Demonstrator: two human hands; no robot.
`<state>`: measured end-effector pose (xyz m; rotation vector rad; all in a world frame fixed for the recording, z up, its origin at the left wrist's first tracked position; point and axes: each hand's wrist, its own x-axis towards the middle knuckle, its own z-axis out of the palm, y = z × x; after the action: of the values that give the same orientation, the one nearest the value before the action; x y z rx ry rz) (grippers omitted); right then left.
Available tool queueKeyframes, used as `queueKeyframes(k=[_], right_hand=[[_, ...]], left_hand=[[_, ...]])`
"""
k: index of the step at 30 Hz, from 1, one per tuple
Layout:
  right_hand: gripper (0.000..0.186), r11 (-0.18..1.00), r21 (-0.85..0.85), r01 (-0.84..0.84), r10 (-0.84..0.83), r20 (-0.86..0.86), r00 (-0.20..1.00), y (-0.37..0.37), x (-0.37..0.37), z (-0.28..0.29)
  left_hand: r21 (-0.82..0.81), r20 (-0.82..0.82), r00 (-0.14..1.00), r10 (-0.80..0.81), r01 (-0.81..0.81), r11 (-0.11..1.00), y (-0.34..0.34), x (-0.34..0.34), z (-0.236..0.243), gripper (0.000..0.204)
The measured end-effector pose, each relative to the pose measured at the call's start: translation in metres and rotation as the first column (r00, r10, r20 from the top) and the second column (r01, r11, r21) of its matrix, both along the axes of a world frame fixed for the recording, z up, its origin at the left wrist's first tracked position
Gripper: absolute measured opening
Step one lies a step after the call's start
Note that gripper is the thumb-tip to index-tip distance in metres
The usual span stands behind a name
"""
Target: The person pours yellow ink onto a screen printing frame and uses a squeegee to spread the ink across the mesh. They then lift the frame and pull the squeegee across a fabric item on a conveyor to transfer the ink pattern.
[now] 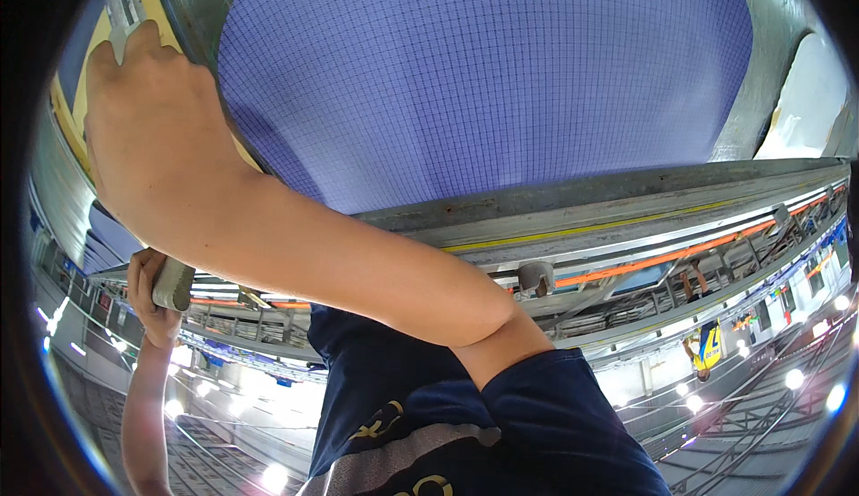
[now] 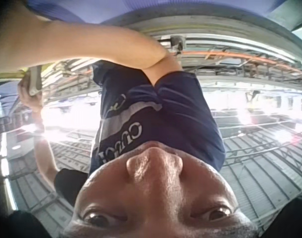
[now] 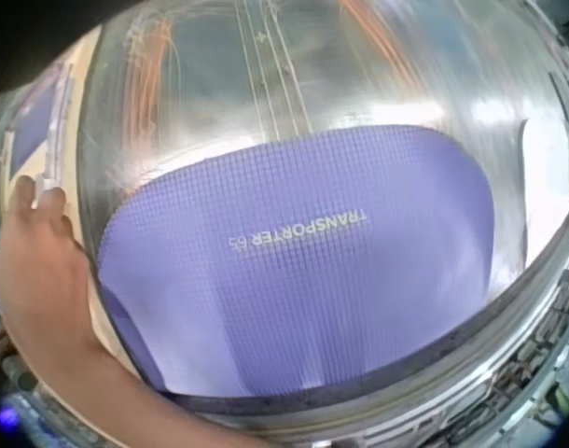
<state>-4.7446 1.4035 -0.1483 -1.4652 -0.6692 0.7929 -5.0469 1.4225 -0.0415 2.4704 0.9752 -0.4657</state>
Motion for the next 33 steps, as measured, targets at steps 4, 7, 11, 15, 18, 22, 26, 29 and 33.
queueKeyframes(k=[4,7,11,15,18,22,26,29,33], right_hand=[[0.024,0.997,-0.027,-0.070,0.071,0.039,0.997,-0.001,0.003,0.002],[0.025,0.997,-0.032,-0.067,0.069,0.063,0.996,-0.001,0.002,0.000],[0.027,0.996,-0.044,-0.072,0.074,0.054,0.996,-0.001,0.001,0.001],[0.028,0.995,-0.043,-0.086,0.089,0.054,0.995,-0.005,0.006,0.006],[0.029,0.997,-0.001,-0.083,0.083,0.021,0.996,-0.007,0.010,0.006],[0.034,0.977,-0.050,-0.209,0.207,-0.039,0.978,-0.008,0.019,0.009],[0.032,0.977,-0.051,-0.206,0.204,-0.046,0.978,-0.008,0.023,0.011],[0.032,0.975,-0.044,-0.216,0.211,-0.083,0.974,-0.007,0.024,0.011],[0.033,0.959,-0.059,-0.279,0.269,-0.139,0.953,-0.006,0.028,0.014]], left_hand=[[0.012,-0.025,1.000,-0.018,0.018,1.000,0.002,-0.006,0.001,0.057],[0.020,-0.055,0.998,-0.035,0.037,0.999,0.003,-0.004,0.001,0.061],[-0.016,-0.039,0.999,-0.021,0.021,1.000,0.004,-0.002,0.002,0.070],[-0.014,-0.025,0.999,-0.041,0.041,0.999,0.005,-0.004,0.003,0.070],[0.020,-0.019,0.998,-0.063,0.063,0.998,0.005,-0.003,0.001,0.066],[0.067,-0.017,0.995,-0.100,0.101,0.993,0.003,0.003,0.001,0.064],[0.102,-0.036,0.994,-0.104,0.107,0.989,0.001,-0.001,0.000,0.069],[0.084,-0.004,0.995,-0.102,0.102,0.991,0.002,0.002,0.000,0.072],[0.075,-0.007,0.996,-0.085,0.085,0.994,-0.001,0.007,0.001,0.072]])
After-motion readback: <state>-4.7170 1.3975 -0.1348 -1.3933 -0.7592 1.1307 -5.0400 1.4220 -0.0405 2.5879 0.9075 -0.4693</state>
